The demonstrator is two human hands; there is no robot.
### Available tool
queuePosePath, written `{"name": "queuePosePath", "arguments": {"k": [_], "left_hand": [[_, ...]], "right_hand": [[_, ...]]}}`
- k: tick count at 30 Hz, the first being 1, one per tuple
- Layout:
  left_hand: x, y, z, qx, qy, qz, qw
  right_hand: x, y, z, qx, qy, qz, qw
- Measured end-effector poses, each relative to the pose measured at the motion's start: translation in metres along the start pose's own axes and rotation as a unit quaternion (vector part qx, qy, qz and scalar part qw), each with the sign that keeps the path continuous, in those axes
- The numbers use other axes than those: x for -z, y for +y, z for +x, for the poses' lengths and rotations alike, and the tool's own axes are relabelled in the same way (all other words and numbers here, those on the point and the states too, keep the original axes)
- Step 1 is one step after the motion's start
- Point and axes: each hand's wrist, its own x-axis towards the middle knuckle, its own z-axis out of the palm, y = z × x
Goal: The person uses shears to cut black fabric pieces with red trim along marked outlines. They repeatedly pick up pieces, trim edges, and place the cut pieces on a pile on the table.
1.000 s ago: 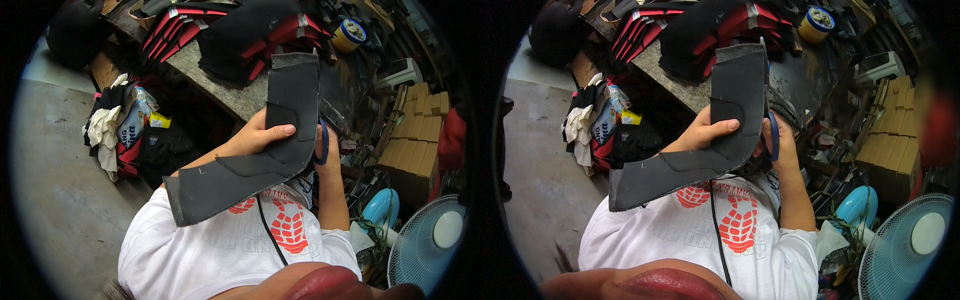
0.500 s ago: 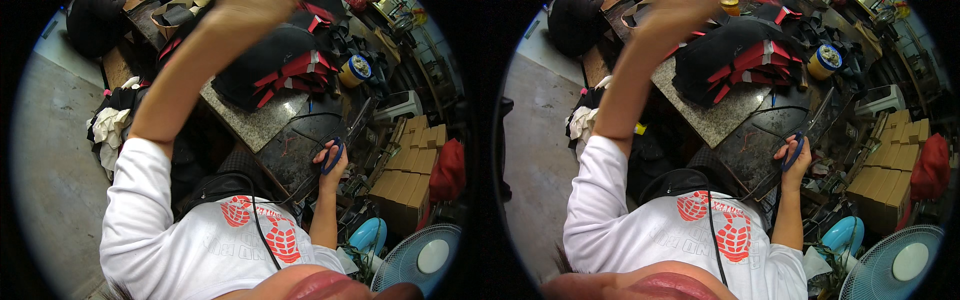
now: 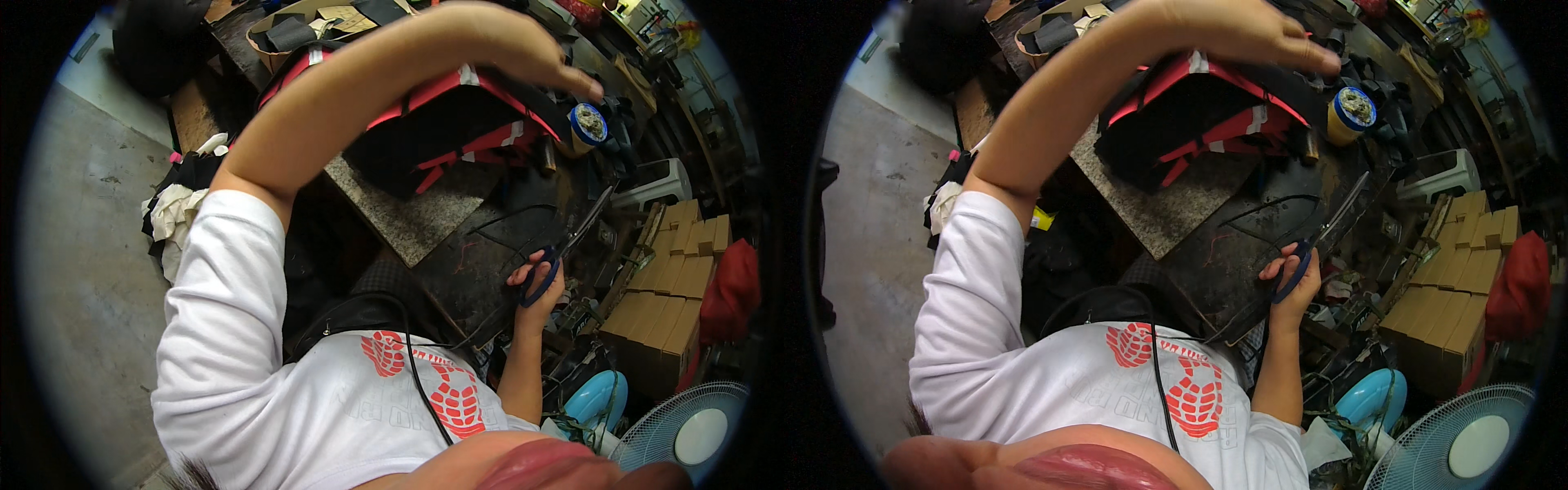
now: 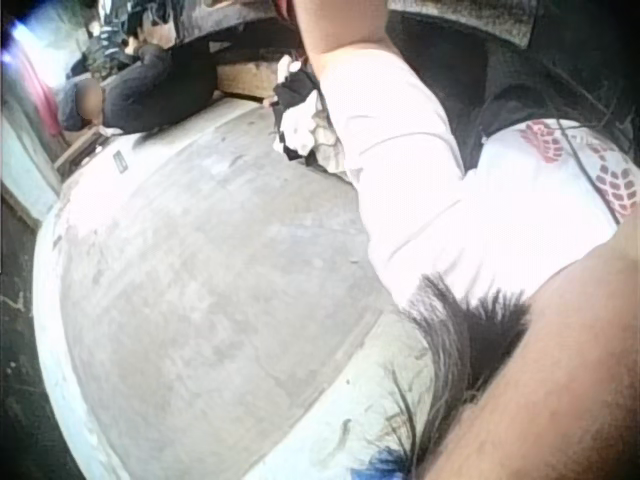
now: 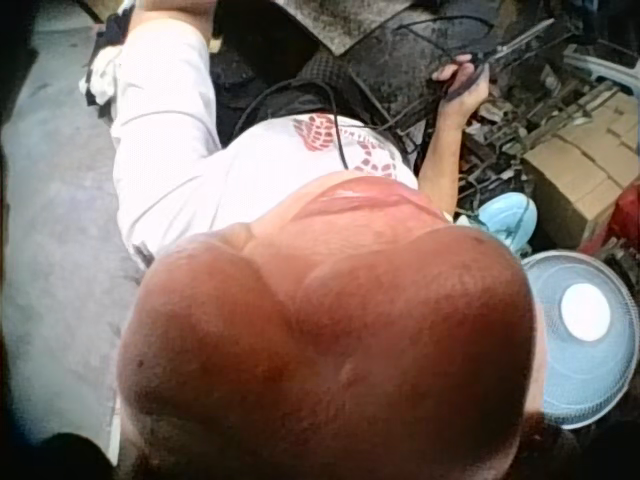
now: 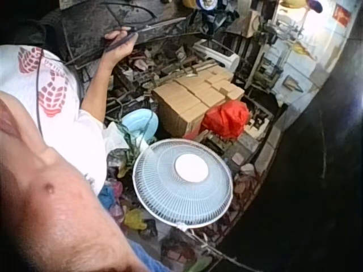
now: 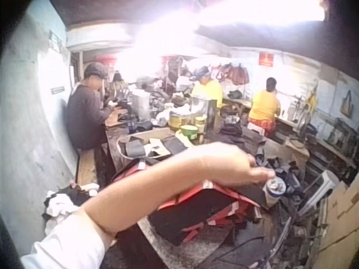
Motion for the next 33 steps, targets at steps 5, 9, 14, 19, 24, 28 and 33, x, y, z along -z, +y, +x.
{"name": "queuePosePath", "arguments": {"k": [5,9,14,19,24,28,33], "left_hand": [[0.028,-0.054,0.075,-0.042,0.108,0.023,0.993],[-0.021,-0.121,0.158,-0.031,0.105,0.039,0.993],[-0.070,-0.201,0.212,0.074,0.083,-0.127,0.986],[-0.130,-0.200,0.221,0.234,0.144,-0.065,0.959],[-0.161,-0.175,0.191,0.182,0.043,-0.104,0.977],[-0.133,-0.150,0.168,0.174,-0.001,0.050,0.983],[-0.119,-0.133,0.154,0.202,0.082,-0.021,0.976]], "right_hand": [[0.003,0.001,-0.001,-0.002,0.002,0.000,1.000],[0.003,0.000,-0.001,-0.012,0.009,0.010,1.000],[0.001,-0.003,-0.002,-0.011,0.026,0.004,1.000],[0.000,-0.004,-0.002,-0.005,0.033,-0.004,0.999],[0.000,-0.004,-0.002,-0.008,0.037,-0.012,0.999],[0.000,-0.005,-0.003,-0.014,0.030,-0.007,0.999],[0.000,-0.004,-0.004,-0.012,0.029,-0.012,0.999]]}}
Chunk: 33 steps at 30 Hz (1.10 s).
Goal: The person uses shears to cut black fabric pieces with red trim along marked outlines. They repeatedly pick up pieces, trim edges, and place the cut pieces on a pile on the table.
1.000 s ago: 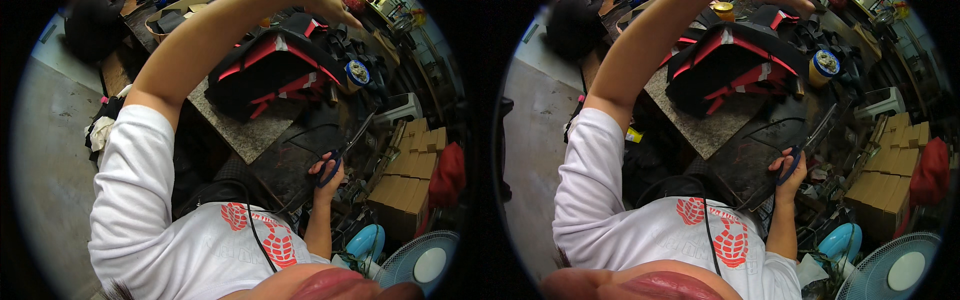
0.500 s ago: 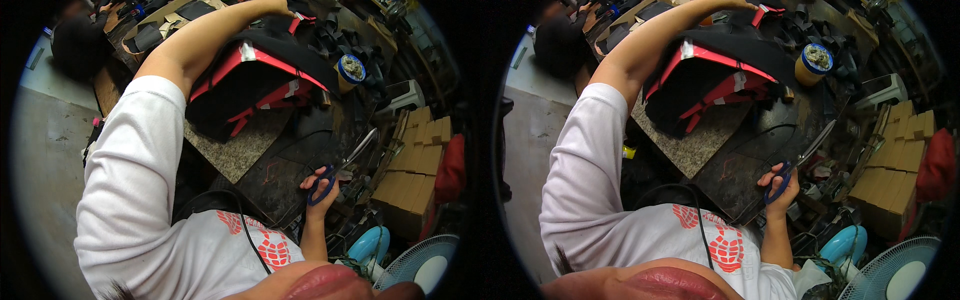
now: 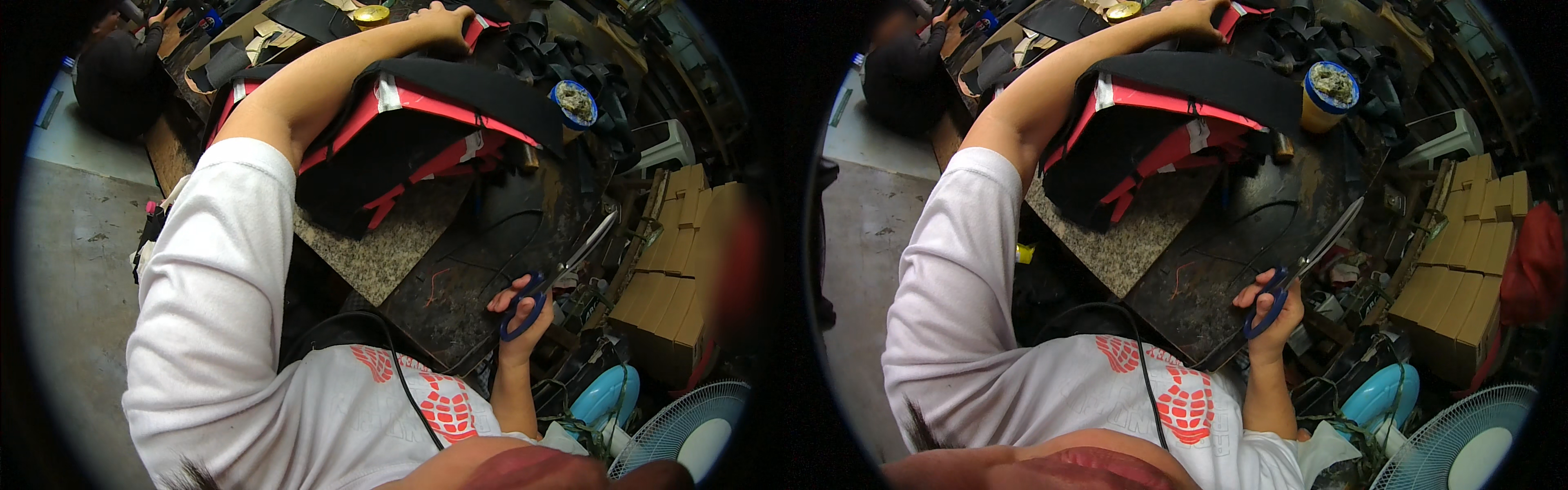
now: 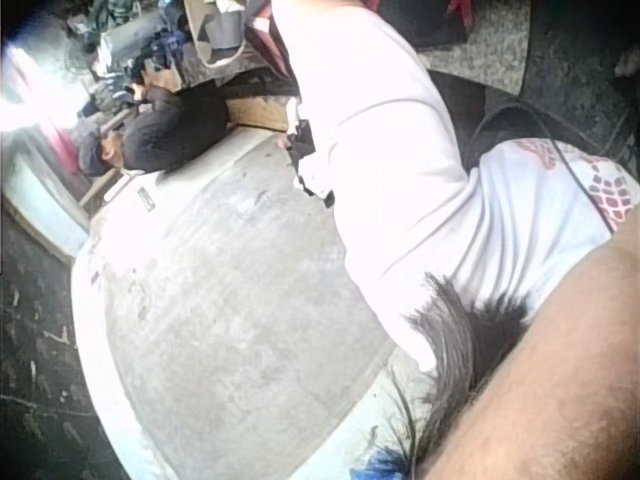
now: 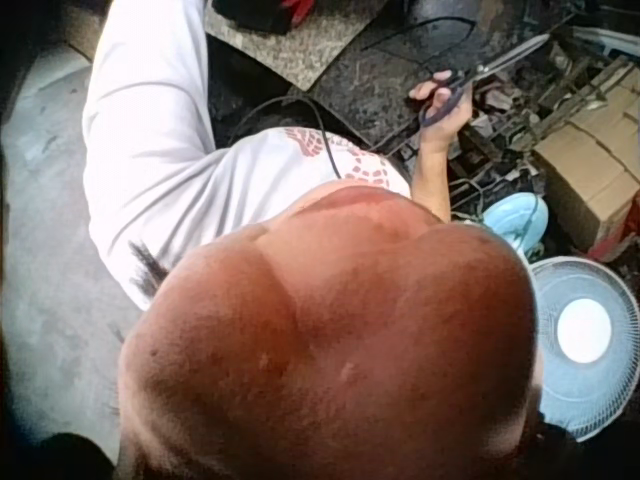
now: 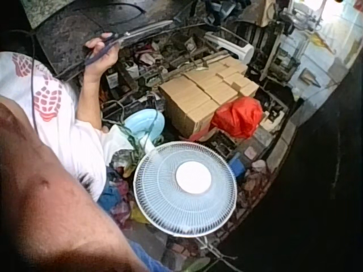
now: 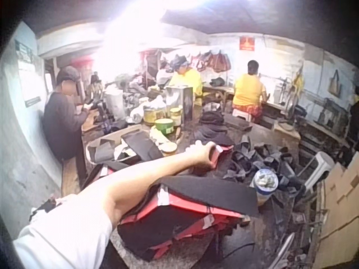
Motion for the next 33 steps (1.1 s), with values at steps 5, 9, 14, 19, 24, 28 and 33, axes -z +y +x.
{"name": "queuePosePath", "arguments": {"k": [5,9,14,19,24,28,33], "left_hand": [[-0.008,-0.009,0.012,0.077,0.112,-0.103,0.985],[0.011,-0.017,0.032,0.037,0.307,-0.273,0.911],[0.086,-0.017,0.045,0.025,0.519,-0.329,0.788],[0.178,-0.003,0.011,-0.104,0.531,-0.656,0.526],[0.168,0.007,-0.139,-0.278,0.111,-0.807,0.510],[0.076,0.048,-0.281,-0.117,-0.079,-0.911,0.387],[0.025,0.073,-0.356,0.028,-0.064,-0.920,0.385]], "right_hand": [[-0.001,0.000,0.000,0.003,0.002,-0.003,1.000],[-0.001,0.000,0.000,0.003,0.003,-0.004,1.000],[-0.002,-0.001,0.001,-0.001,-0.001,0.000,1.000],[-0.002,-0.001,0.002,0.009,-0.009,0.012,1.000],[0.001,0.006,0.001,0.033,-0.011,0.022,0.999],[-0.003,0.005,0.002,0.085,-0.026,-0.029,0.996],[-0.028,-0.022,-0.032,0.047,-0.129,0.088,0.987]]}}
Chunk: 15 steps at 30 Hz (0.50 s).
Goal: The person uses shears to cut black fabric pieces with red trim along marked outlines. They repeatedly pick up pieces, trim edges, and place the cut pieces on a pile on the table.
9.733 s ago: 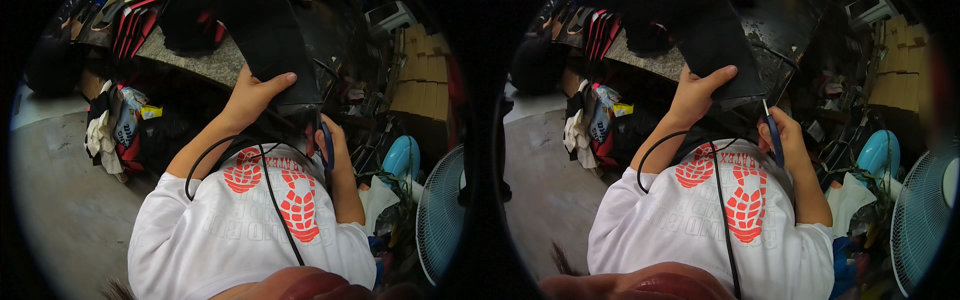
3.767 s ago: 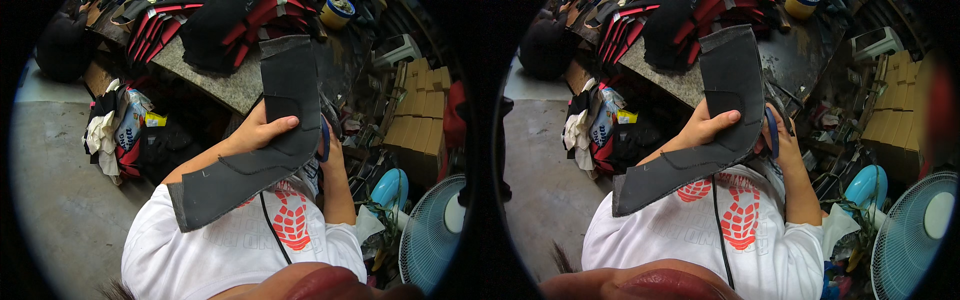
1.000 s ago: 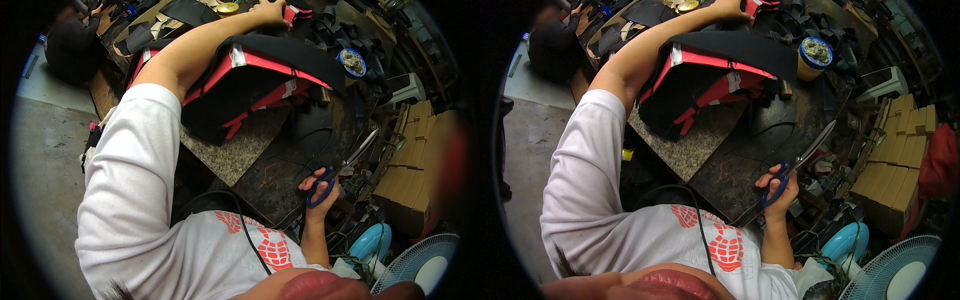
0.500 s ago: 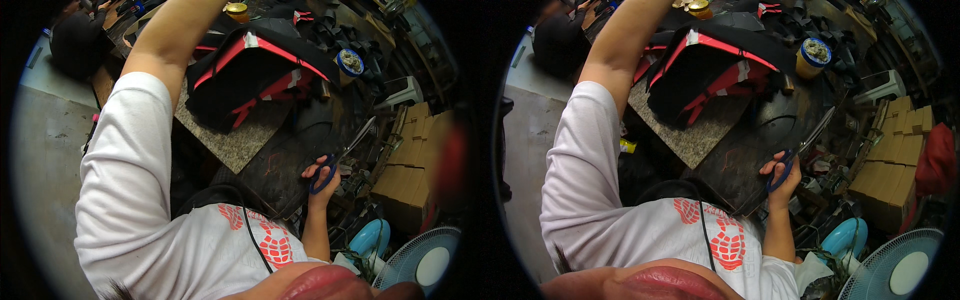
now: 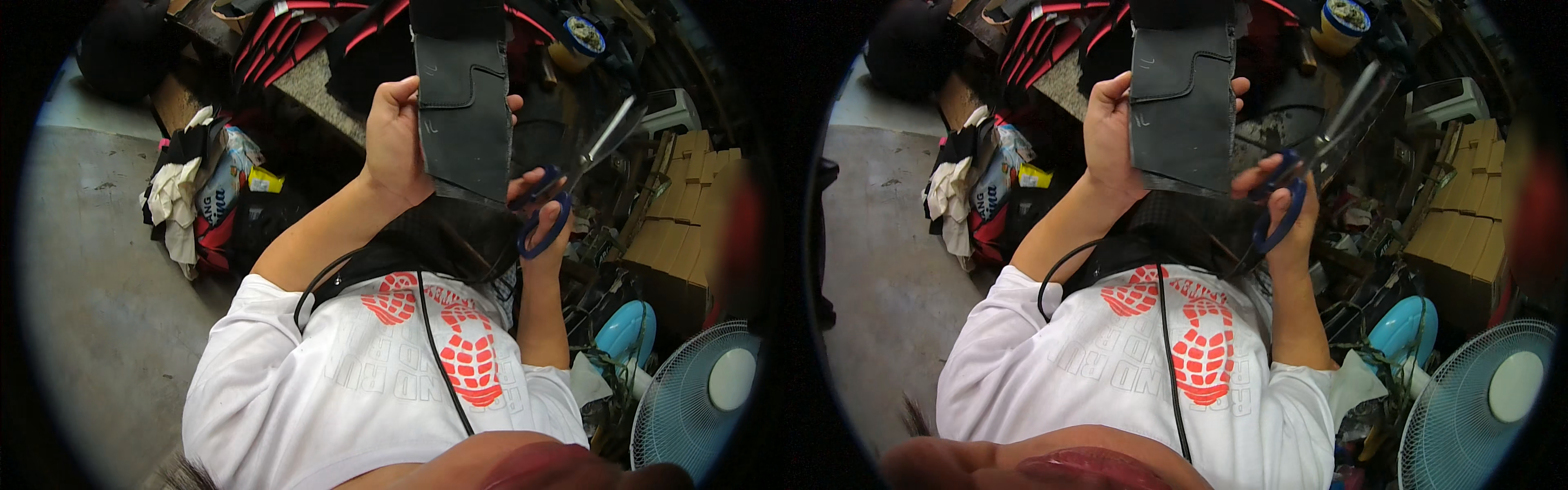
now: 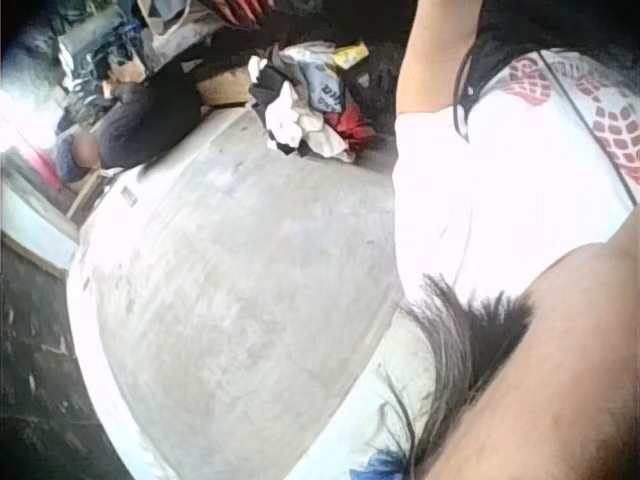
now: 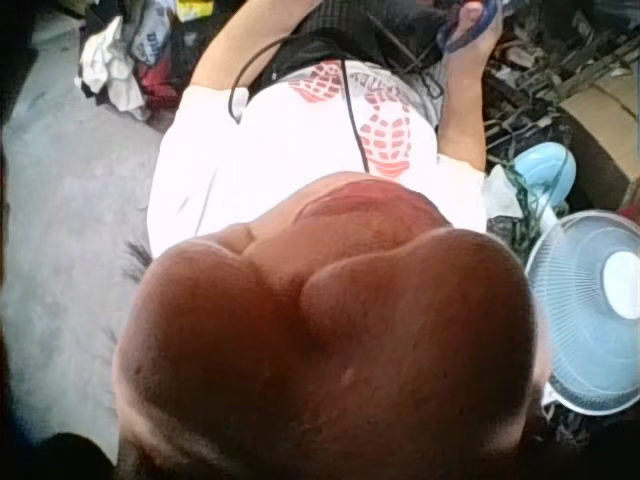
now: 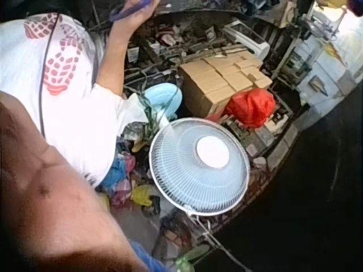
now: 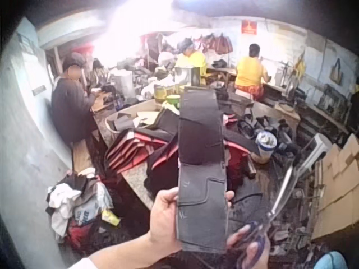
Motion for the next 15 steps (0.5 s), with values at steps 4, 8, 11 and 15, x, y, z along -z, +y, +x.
{"name": "queuePosePath", "arguments": {"k": [4,8,11,15], "left_hand": [[0.006,-0.009,-0.018,0.004,-0.004,0.051,0.999],[0.012,-0.017,-0.042,-0.008,-0.007,0.269,0.963],[0.013,-0.018,-0.051,0.030,0.023,0.328,0.944],[0.015,-0.020,-0.045,-0.013,0.030,0.246,0.969]], "right_hand": [[-0.033,-0.024,-0.013,-0.101,-0.012,0.030,0.994],[-0.040,-0.029,-0.012,-0.103,0.024,-0.015,0.994],[-0.033,-0.022,-0.020,-0.047,0.022,-0.127,0.991],[-0.015,-0.013,-0.040,-0.078,0.022,-0.097,0.992]]}}
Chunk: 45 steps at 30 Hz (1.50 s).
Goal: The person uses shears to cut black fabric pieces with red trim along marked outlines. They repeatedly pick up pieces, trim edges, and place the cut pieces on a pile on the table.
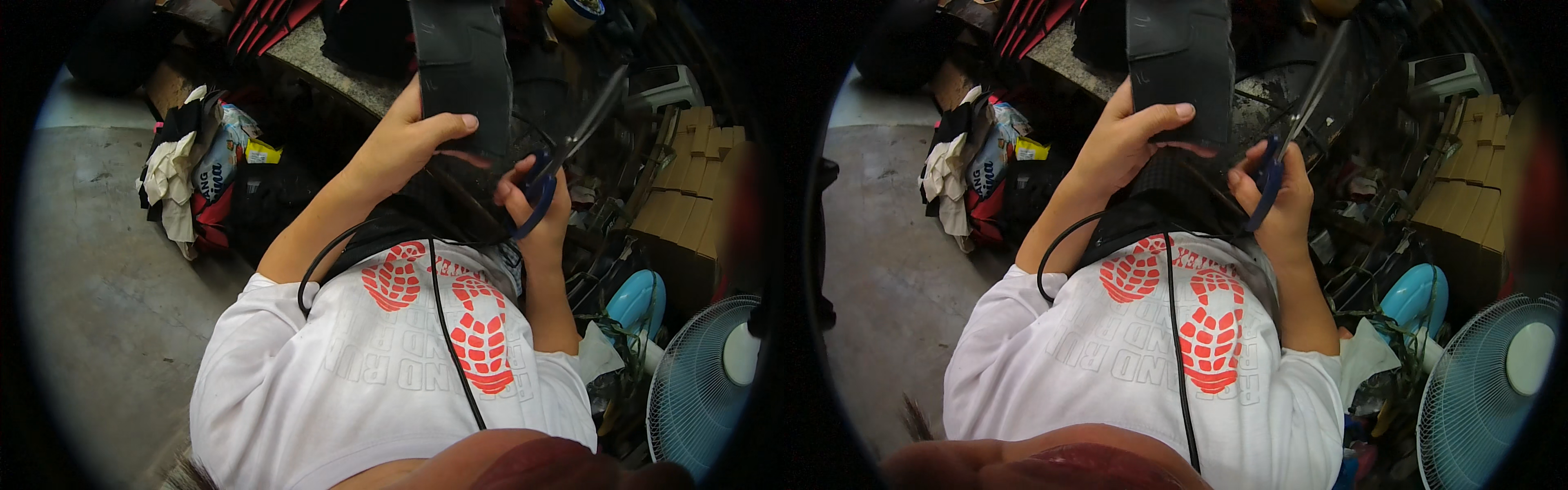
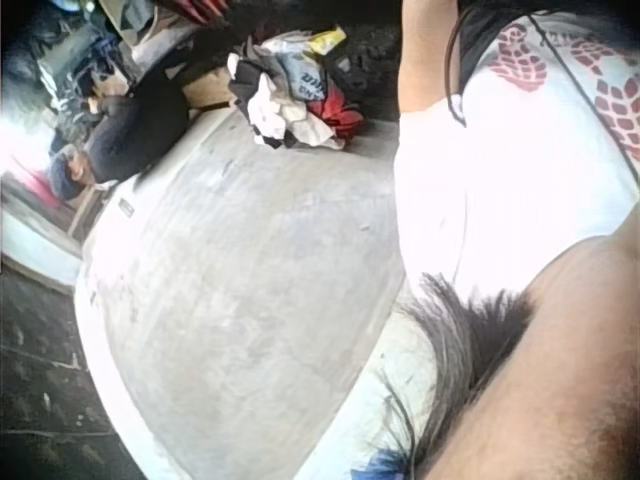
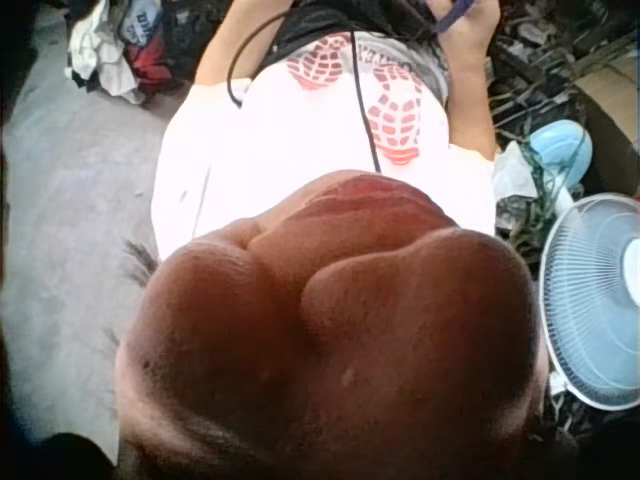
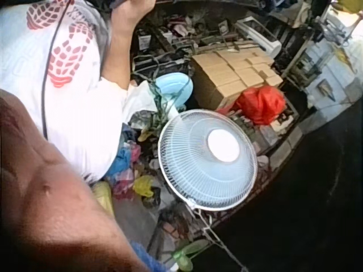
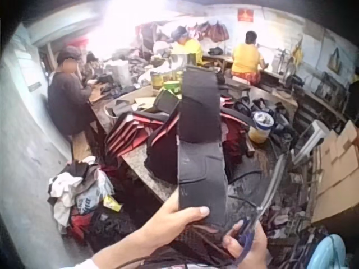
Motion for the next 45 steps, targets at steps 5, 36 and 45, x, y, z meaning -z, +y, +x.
{"name": "queuePosePath", "arguments": {"k": [5,36,45], "left_hand": [[0.001,-0.010,0.012,-0.033,-0.007,0.012,0.999],[-0.001,-0.021,-0.002,-0.016,-0.013,0.046,0.999],[-0.003,-0.026,-0.006,0.028,-0.068,0.012,0.997]], "right_hand": [[0.025,-0.004,-0.033,-0.142,-0.125,0.086,0.978],[0.021,-0.004,-0.038,-0.178,-0.101,0.010,0.979],[0.020,-0.006,-0.031,-0.151,-0.099,-0.027,0.983]]}}
